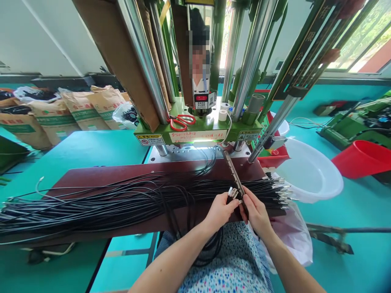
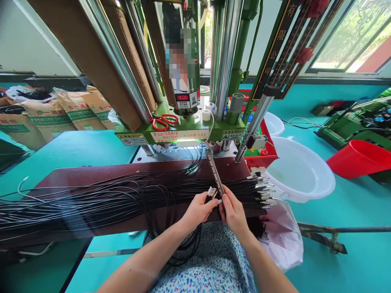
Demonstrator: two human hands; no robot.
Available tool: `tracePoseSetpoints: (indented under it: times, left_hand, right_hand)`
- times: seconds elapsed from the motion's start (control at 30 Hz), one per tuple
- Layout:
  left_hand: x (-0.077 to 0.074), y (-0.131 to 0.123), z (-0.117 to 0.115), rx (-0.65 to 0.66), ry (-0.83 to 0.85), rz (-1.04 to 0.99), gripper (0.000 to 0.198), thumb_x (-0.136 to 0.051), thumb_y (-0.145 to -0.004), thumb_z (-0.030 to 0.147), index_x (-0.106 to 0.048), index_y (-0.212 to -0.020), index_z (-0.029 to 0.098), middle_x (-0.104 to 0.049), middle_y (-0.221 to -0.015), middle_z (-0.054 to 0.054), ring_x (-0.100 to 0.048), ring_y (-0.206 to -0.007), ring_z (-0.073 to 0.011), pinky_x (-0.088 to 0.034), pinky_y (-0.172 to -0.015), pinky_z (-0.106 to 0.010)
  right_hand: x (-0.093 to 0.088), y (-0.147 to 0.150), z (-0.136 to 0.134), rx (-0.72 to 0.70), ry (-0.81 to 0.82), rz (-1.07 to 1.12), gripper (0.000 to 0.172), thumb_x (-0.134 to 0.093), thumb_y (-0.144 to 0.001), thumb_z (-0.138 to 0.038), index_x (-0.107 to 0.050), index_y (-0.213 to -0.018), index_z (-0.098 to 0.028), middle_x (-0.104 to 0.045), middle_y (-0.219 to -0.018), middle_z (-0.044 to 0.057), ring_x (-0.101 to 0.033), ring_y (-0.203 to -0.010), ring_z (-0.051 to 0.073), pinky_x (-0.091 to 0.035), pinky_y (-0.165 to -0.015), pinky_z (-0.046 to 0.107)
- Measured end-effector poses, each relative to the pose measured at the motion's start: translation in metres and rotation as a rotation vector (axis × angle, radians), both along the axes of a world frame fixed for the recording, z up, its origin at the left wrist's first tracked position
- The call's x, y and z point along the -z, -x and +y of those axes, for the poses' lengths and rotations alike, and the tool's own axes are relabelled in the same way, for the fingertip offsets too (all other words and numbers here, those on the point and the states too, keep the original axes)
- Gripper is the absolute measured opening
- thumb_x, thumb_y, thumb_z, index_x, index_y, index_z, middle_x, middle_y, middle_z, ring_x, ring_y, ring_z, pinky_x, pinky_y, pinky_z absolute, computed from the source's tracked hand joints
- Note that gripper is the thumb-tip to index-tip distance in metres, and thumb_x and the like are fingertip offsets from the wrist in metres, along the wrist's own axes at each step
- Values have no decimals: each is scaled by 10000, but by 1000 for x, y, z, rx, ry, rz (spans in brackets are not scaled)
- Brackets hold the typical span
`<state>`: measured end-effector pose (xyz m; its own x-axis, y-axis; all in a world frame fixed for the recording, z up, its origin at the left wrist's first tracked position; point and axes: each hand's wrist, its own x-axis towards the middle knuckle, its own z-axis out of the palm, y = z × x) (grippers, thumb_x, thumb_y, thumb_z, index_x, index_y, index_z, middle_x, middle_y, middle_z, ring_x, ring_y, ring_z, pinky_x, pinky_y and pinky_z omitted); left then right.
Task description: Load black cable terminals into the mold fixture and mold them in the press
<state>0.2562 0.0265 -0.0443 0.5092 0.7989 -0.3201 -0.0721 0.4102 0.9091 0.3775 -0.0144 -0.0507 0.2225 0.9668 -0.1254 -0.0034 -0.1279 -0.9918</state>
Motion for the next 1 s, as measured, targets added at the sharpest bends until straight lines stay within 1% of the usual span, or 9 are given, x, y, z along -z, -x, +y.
tracePoseSetpoints:
  times: [0.13,0.23,0.33,0.43,0.5,0.57,0.7,0.8,1.0]
  left_hand:
    - [1,2,-1,-16,-16,-28,315,-597,-711,450,-440,-702,177,-305,-413,115,-231,-309,-22,-186,-328,-172]
    - [-1,6,1,-127,-60,-85,365,-568,-723,510,-488,-736,154,-368,-478,84,-323,-351,-31,-250,-353,-173]
    - [-3,12,5,-194,31,-183,410,-547,-724,554,-482,-865,175,-315,-497,107,-252,-341,-19,-191,-336,-154]
    - [-6,15,7,-96,125,-168,386,-571,-706,545,-431,-818,203,-273,-459,130,-165,-315,-10,-104,-321,-141]
    - [-9,14,8,5,142,-119,375,-598,-690,524,-435,-743,190,-250,-423,133,-138,-306,-5,-80,-314,-147]
    - [-10,13,7,59,148,-96,384,-621,-670,519,-453,-692,175,-223,-397,133,-131,-304,-2,-79,-312,-154]
    - [-10,11,7,32,162,-85,414,-639,-641,543,-468,-670,167,-221,-382,134,-133,-299,-1,-85,-316,-164]
    - [-9,11,6,26,160,-86,415,-634,-645,548,-474,-670,165,-227,-379,133,-137,-295,-2,-84,-319,-168]
    - [-7,11,4,-2,147,-89,404,-623,-652,543,-473,-668,168,-237,-375,130,-145,-291,-4,-78,-322,-173]
  right_hand:
    - [0,3,-1,-32,34,-9,510,-490,-823,-498,-488,-1239,-203,-436,-521,-42,-376,-398,88,-306,-331,188]
    - [-2,1,-1,13,54,80,540,-511,-805,-505,-461,-1258,-214,-464,-540,-44,-372,-382,73,-285,-308,162]
    - [-4,-2,-1,55,63,147,590,-528,-795,-501,-401,-1309,-242,-494,-543,-48,-382,-364,65,-269,-293,142]
    - [-5,-4,-1,52,66,164,593,-520,-804,-493,-385,-1326,-246,-481,-514,-56,-366,-344,54,-248,-288,130]
    - [-5,-4,-1,28,63,136,577,-514,-814,-486,-398,-1322,-239,-479,-519,-53,-367,-352,53,-264,-292,133]
    - [-5,-3,-1,-6,54,96,557,-508,-823,-476,-420,-1312,-227,-474,-512,-50,-363,-354,55,-279,-296,145]
    - [-6,-4,-2,-49,42,58,545,-515,-819,-470,-458,-1292,-206,-471,-490,-46,-359,-342,65,-298,-302,178]
    - [-4,-6,-2,-78,48,62,562,-510,-817,-479,-445,-1302,-202,-469,-483,-47,-358,-329,65,-280,-292,178]
    - [-1,-8,-1,-87,34,43,513,-467,-855,-454,-426,-1313,-228,-464,-505,-51,-356,-337,49,-259,-308,160]
